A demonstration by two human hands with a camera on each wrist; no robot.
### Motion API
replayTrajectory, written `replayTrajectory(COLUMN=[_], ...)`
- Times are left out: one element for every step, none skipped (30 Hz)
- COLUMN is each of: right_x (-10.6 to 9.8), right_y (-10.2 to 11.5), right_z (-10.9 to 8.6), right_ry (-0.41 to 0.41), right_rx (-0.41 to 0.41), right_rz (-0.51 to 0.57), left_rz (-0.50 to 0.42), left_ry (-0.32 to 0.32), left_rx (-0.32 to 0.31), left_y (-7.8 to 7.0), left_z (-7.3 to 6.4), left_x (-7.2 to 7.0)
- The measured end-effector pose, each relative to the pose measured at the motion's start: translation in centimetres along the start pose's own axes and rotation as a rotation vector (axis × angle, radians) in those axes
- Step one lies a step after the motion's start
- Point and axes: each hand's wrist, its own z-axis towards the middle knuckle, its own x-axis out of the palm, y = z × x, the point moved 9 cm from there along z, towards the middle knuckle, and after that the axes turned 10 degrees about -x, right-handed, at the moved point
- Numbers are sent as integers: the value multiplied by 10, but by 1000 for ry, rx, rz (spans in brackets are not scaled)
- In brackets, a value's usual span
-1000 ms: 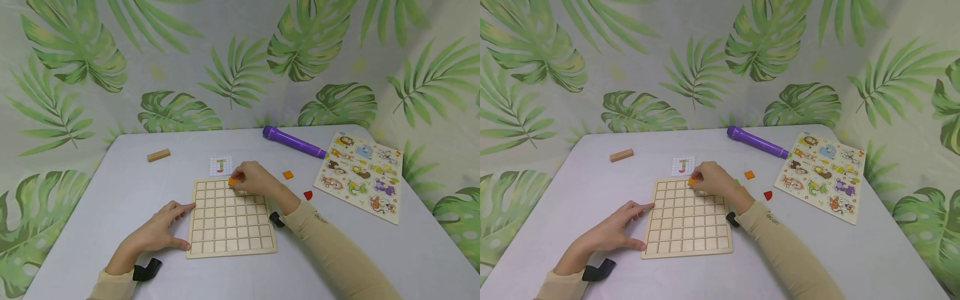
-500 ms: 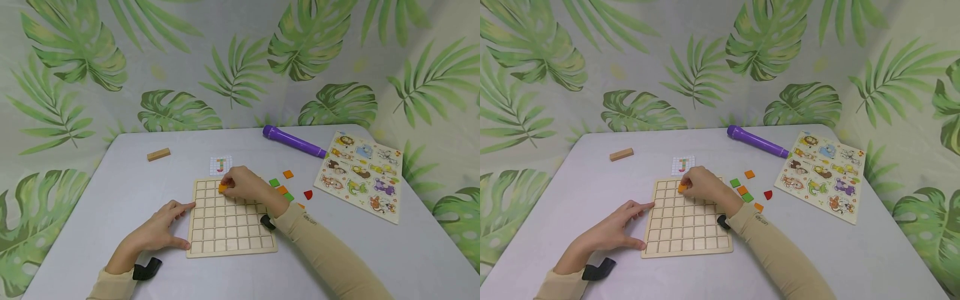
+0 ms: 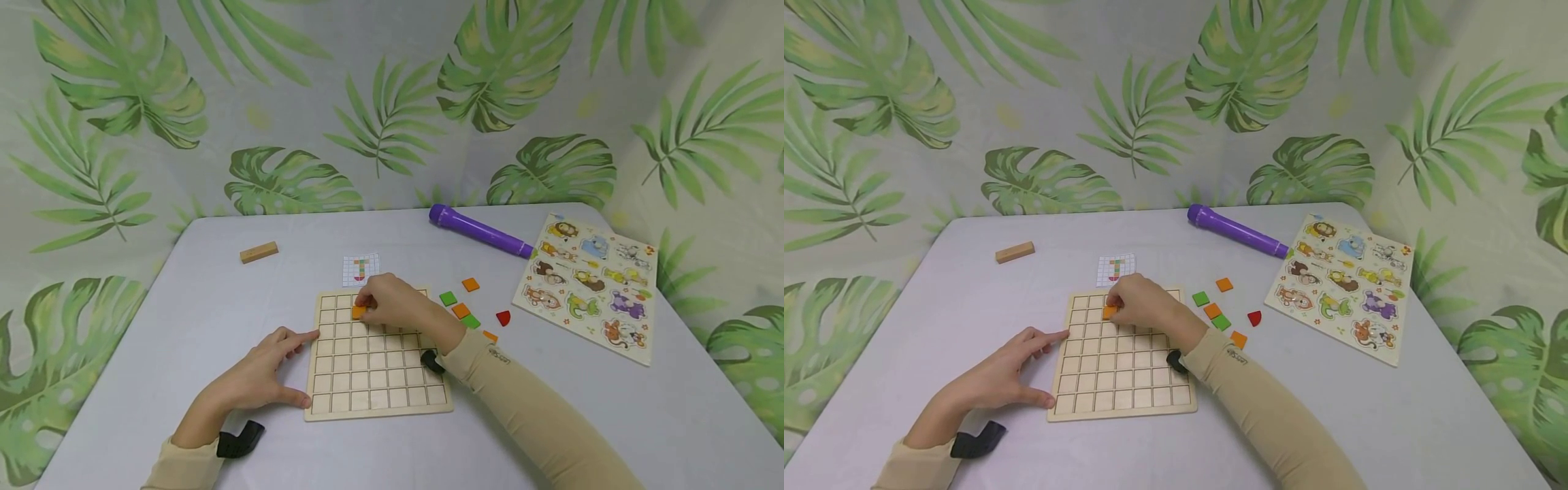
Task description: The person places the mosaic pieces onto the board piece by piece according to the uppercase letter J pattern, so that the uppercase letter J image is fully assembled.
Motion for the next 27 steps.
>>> replayTrajectory(right_x=[0,0,1,1,1,1,2,2,2,2,2,2,2,2,2,2,2,2,2,2,2,2,2,2,2,2,2], right_y=[0,0,0,0,0,0,0,0,0,0,0,0,-1,0,0,0,0,0,0,0,0,1,1,1,1,1,1], right_z=[0,1,1,1,1,1,2,2,2,2,2,2,2,2,2,2,2,2,2,2,2,2,2,2,2,2,2], right_ry=[0,1,2,3,3,3,4,4,4,3,2,3,3,3,3,4,6,8,8,9,9,9,10,10,9,9,9], right_rx=[-1,-2,-3,-4,-5,-7,-8,-9,-9,-9,-8,-7,-7,-8,-8,-9,-10,-10,-10,-10,-10,-10,-9,-10,-9,-10,-10], right_rz=[-1,-1,0,-1,-2,-4,-9,-15,-20,-24,-26,-27,-29,-28,-29,-28,-28,-27,-27,-25,-24,-23,-20,-19,-19,-20,-22], left_rz=[1,2,4,5,6,6,6,5,4,2,0,-1,-2,-2,-2,-3,-2,-1,-2,-3,-3,-3,-4,-4,-5,-5,-6], left_ry=[1,2,3,3,3,2,1,-1,-3,-4,-5,-6,-6,-6,-4,-2,0,0,2,3,3,3,2,2,3,3,2], left_rx=[-4,-4,-3,-1,0,1,2,4,8,12,15,17,20,22,23,20,19,17,17,18,18,19,20,21,22,23,24], left_y=[1,1,1,1,1,1,1,1,0,-1,-2,-3,-3,-4,-4,-4,-4,-4,-4,-4,-4,-4,-4,-4,-4,-4,-4], left_z=[0,0,0,0,0,0,0,0,0,0,0,-1,-1,-1,-1,-1,-1,-1,-1,-1,-1,-1,-1,-1,-1,-1,-1], left_x=[0,0,0,0,0,0,0,0,0,0,-1,-1,-1,-1,-1,-1,-1,-1,-1,-1,-1,-1,-1,-1,-1,-1,-1])
